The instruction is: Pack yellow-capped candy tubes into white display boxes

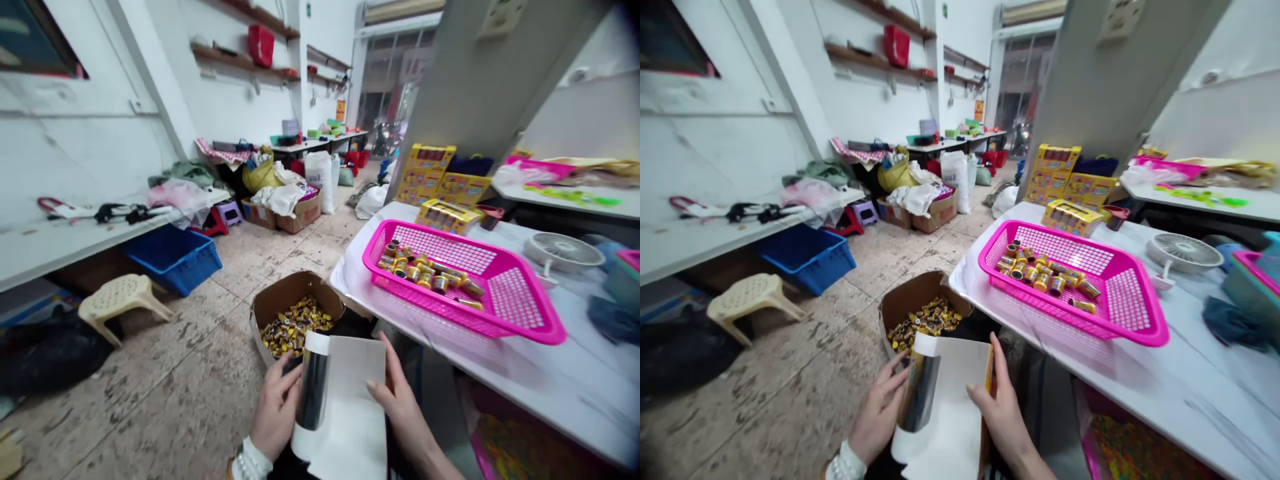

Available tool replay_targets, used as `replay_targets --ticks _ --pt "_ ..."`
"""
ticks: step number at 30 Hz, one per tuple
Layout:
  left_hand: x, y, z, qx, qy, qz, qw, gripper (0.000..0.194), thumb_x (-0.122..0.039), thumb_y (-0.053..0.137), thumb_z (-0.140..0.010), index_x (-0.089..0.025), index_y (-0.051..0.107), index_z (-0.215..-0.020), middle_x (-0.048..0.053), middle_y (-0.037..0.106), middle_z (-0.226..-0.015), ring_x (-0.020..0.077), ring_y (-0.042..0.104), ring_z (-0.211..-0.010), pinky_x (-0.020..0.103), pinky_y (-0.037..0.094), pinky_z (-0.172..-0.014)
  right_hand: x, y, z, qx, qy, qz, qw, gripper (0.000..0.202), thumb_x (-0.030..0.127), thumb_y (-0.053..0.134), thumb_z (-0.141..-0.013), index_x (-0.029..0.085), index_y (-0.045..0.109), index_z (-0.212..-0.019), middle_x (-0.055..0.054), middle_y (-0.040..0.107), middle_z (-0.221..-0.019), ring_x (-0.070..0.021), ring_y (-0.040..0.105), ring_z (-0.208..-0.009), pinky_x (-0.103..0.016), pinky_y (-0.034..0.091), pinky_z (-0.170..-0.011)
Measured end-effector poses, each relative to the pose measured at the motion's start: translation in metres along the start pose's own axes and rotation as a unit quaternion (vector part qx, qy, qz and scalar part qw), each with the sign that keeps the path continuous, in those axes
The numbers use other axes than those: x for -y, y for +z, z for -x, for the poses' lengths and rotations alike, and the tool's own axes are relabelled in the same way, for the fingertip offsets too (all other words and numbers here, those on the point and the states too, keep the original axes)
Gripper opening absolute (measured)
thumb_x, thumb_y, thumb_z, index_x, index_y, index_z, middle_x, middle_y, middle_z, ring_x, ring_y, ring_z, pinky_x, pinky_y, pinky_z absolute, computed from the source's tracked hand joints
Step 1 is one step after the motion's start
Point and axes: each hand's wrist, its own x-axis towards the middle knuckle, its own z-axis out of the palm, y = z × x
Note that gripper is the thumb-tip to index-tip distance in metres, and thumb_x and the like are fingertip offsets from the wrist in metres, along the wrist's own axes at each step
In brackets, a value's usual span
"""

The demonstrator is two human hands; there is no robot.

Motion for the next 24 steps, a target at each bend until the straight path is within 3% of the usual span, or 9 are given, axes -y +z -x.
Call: replay_targets --ticks 2,5,9,13,16,20,24 --pt "0.000 -0.001 0.000 0.050 -0.037 0.048 0.997 0.032 -0.046 0.076 -0.080 -0.023 0.081 -0.101 0.011 0.068 -0.133 0.0382 0.041 -0.146 0.056 0.017 -0.127 0.009 0.006 -0.003 0.025 -0.037 -0.031 0.999 0.104 0.051 0.077 -0.081 0.029 0.018 -0.164 -0.010 0.042 -0.162 -0.0307 0.046 -0.145 -0.047 0.035 -0.120" --pt "-0.005 0.007 -0.007 0.112 -0.078 0.166 0.977 0.042 -0.057 0.068 -0.086 -0.027 0.078 -0.113 0.007 0.069 -0.134 0.0348 0.043 -0.147 0.050 0.023 -0.127 0.022 0.016 -0.007 0.052 -0.075 -0.076 0.993 0.101 0.052 0.077 -0.081 0.029 0.022 -0.163 -0.010 0.044 -0.161 -0.0312 0.046 -0.145 -0.048 0.036 -0.119" --pt "-0.024 0.032 -0.023 0.278 -0.110 0.306 0.904 0.060 -0.065 0.057 -0.090 -0.029 0.066 -0.136 0.010 0.070 -0.134 0.0378 0.055 -0.137 0.054 0.040 -0.118 0.035 0.024 -0.016 0.065 -0.097 -0.118 0.986 0.094 0.052 0.076 -0.082 0.030 0.029 -0.161 -0.010 0.051 -0.155 -0.0322 0.049 -0.142 -0.048 0.040 -0.115" --pt "-0.037 0.046 -0.028 0.318 -0.148 0.360 0.864 0.064 -0.061 0.056 -0.092 -0.030 0.054 -0.148 0.010 0.070 -0.134 0.0378 0.060 -0.132 0.053 0.044 -0.115 0.031 0.020 -0.030 0.061 -0.072 -0.122 0.988 0.091 0.054 0.075 -0.081 0.029 0.035 -0.159 -0.011 0.057 -0.149 -0.0339 0.055 -0.136 -0.049 0.044 -0.111" --pt "-0.030 0.044 -0.022 0.365 -0.155 0.405 0.824 0.075 -0.073 0.049 -0.090 -0.030 0.049 -0.152 0.011 0.067 -0.139 0.0370 0.057 -0.135 0.051 0.042 -0.117 0.020 0.017 -0.041 0.057 -0.054 -0.088 0.993 0.090 0.054 0.075 -0.081 0.029 0.037 -0.158 -0.008 0.052 -0.154 -0.0317 0.046 -0.144 -0.048 0.038 -0.117" --pt "-0.014 0.042 -0.018 0.392 -0.137 0.452 0.789 0.067 -0.067 0.052 -0.091 -0.032 0.052 -0.149 0.009 0.066 -0.140 0.0360 0.054 -0.138 0.051 0.039 -0.120 0.008 0.015 -0.051 0.061 -0.042 -0.034 0.997 0.089 0.056 0.073 -0.083 0.030 0.036 -0.159 -0.006 0.050 -0.156 -0.0286 0.030 -0.153 -0.049 0.028 -0.123" --pt "-0.011 0.041 -0.031 0.422 -0.152 0.464 0.764 0.070 -0.064 0.061 -0.087 -0.026 0.058 -0.144 0.013 0.067 -0.137 0.0399 0.052 -0.138 0.055 0.037 -0.120 0.021 0.017 -0.055 0.119 -0.029 -0.054 0.991 0.094 0.059 0.076 -0.078 0.032 0.037 -0.159 -0.005 0.044 -0.161 -0.0299 0.028 -0.154 -0.047 0.030 -0.122"
